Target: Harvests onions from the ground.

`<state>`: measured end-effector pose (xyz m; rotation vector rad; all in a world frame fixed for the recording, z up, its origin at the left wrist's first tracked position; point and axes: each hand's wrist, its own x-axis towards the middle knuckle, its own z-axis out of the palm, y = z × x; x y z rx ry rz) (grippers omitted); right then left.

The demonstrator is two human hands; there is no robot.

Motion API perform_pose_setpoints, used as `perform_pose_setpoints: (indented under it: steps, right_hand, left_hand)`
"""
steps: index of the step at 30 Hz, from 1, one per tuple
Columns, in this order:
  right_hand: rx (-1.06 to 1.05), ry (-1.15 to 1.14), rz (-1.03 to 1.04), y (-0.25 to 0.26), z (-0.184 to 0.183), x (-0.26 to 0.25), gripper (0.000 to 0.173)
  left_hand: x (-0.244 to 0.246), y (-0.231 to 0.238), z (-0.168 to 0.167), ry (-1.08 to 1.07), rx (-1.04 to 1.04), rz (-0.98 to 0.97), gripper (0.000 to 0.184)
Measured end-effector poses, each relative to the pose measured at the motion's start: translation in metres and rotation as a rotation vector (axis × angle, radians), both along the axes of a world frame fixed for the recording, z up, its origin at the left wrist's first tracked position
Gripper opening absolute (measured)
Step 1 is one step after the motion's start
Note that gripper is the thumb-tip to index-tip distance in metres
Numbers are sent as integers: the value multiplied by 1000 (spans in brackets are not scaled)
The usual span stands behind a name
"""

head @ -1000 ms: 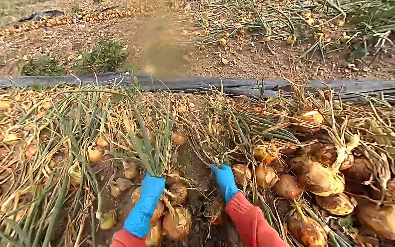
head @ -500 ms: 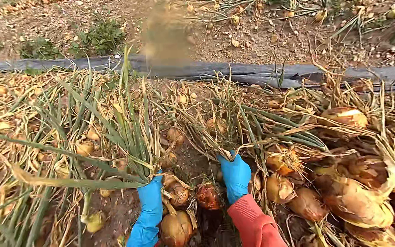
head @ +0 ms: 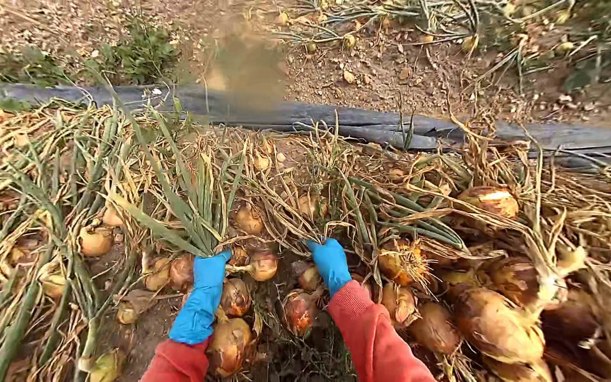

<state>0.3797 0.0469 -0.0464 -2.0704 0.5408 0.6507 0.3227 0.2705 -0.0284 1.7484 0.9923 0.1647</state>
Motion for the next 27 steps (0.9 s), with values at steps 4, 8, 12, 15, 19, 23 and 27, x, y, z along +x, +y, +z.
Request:
perform_pose_setpoints:
  steps: [4,8,12,15,19,23,27]
  right_hand:
    - [28,-40,-96,4,6,-7,33]
    - [46,-15,-142,6,4,-16,32]
    - [62,8,-168,5,11,-23,33]
    - [71,8,-175,7,10,-20,32]
    - [21,86,-75,6,11,-1,36]
    - [-5,71,-84,8,32,-34,39]
    - [127,41,-45,-2,65,-107,35]
  left_hand:
    - [6,10,-9,-87,-43,-54,53]
    - [3,10,-16,-122,-37,12,69]
    - [-13,1,-13,-94,24,101,65]
    - [-19,-6,-10,-79,75,157,67]
    - [-13,-12,-8,-61,108,146,68]
    - [-28,-13,-2,-80,96,137,70]
    - [-75,-22,24,-82,85,65,67]
